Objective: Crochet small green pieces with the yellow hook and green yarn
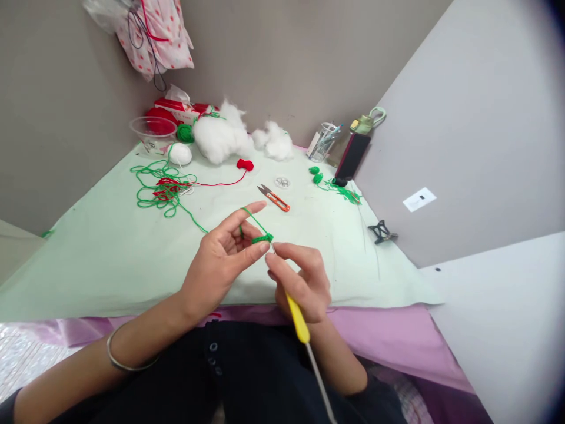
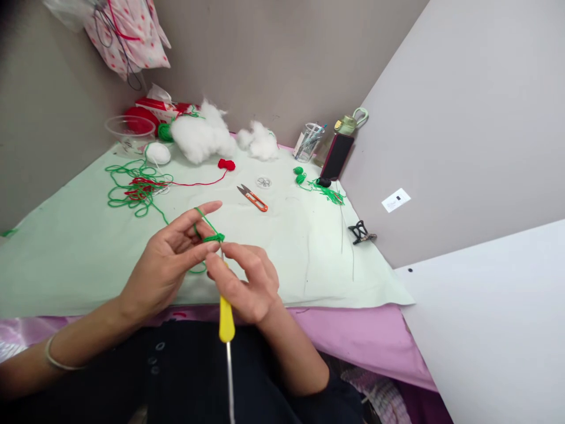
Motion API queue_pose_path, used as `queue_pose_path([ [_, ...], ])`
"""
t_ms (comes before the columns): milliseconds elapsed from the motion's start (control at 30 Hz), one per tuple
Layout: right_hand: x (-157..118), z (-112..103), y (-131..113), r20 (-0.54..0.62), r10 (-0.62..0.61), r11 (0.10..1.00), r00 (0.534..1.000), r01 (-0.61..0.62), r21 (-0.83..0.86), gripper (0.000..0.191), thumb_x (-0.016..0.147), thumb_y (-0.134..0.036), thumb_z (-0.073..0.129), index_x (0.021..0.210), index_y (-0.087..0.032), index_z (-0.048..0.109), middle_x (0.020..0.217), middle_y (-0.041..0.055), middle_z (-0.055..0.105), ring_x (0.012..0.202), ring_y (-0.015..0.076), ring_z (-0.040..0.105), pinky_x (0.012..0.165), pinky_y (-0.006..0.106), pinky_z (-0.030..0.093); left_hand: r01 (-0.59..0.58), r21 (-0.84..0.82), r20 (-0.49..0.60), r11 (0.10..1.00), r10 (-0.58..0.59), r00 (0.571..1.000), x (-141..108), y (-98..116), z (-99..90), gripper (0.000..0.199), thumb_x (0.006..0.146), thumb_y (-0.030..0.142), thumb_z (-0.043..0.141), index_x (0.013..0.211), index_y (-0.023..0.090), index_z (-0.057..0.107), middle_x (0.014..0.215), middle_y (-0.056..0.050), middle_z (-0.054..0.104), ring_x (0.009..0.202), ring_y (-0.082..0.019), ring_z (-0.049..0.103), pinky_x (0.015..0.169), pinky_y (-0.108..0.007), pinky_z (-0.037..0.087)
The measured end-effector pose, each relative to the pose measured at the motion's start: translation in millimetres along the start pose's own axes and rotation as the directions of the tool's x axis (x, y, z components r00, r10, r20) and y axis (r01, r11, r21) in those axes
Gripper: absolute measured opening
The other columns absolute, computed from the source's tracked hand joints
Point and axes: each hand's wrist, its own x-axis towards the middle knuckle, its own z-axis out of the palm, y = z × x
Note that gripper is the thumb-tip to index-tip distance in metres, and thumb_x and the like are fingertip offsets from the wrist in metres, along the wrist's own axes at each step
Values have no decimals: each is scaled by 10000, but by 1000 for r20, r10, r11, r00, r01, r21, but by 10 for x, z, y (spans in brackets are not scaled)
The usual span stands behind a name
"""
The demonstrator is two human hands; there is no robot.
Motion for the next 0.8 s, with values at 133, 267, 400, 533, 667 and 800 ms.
queue_pose_path([
  [133, 29, 25, 4, -18, 102, 988, 995, -99, 117, 346, 989, -138, 619, 1271, -299, 736, 1104, 75, 774, 902, 206, 741, 671, 354, 645, 72, -120, 12, 990, -71, 997, 37, 25, -17, 537, 816, 219, 862, 1337, 261, 736, 839, 33, 609, 796, -114, 581, 778, -230, 504],
  [267, 120, 18, 14, -37, 261, 935, 965, -243, 258, 236, 1038, -199, 565, 1161, -280, 750, 953, 53, 778, 871, 206, 748, 677, 368, 629, 33, -77, 10, 997, -32, 999, 42, 8, -29, 419, 816, 226, 867, 1226, 274, 796, 898, 7, 645, 871, -136, 594, 815, -237, 505],
  [400, 147, -2, 15, -10, 297, 922, 955, -284, 263, 215, 1035, -187, 563, 1125, -272, 739, 898, 41, 766, 889, 213, 751, 705, 383, 634, 16, -27, 2, 1000, -16, 1000, 43, -6, -28, 389, 828, 256, 857, 1212, 264, 796, 945, -9, 672, 915, -152, 606, 841, -258, 519],
  [533, 92, 16, -8, -17, 278, 942, 960, -269, 202, 226, 1025, -172, 580, 1133, -284, 744, 960, 51, 771, 875, 202, 745, 685, 369, 637, -25, 23, -23, 999, 25, 999, 31, -5, -4, 359, 828, 256, 856, 1182, 265, 802, 921, -5, 675, 851, -146, 597, 841, -274, 522],
  [667, -31, 101, -4, -45, 101, 994, 994, -103, -42, 345, 971, -114, 649, 1222, -329, 748, 1059, 60, 750, 918, 203, 743, 696, 355, 651, 38, -102, 2, 994, -38, 999, 11, -11, 23, 553, 800, 205, 881, 1330, 274, 740, 850, 26, 648, 790, -108, 571, 771, -218, 495],
  [800, -33, 110, 12, -70, 106, 994, 992, -106, -3, 340, 980, -118, 634, 1223, -327, 748, 1033, 51, 748, 919, 196, 734, 729, 354, 647, 339, -320, 183, 885, -293, 938, 30, 9, -17, 480, 819, 256, 876, 1282, 197, 764, 690, 62, 517, 548, -31, 358, 522, -155, 344],
])
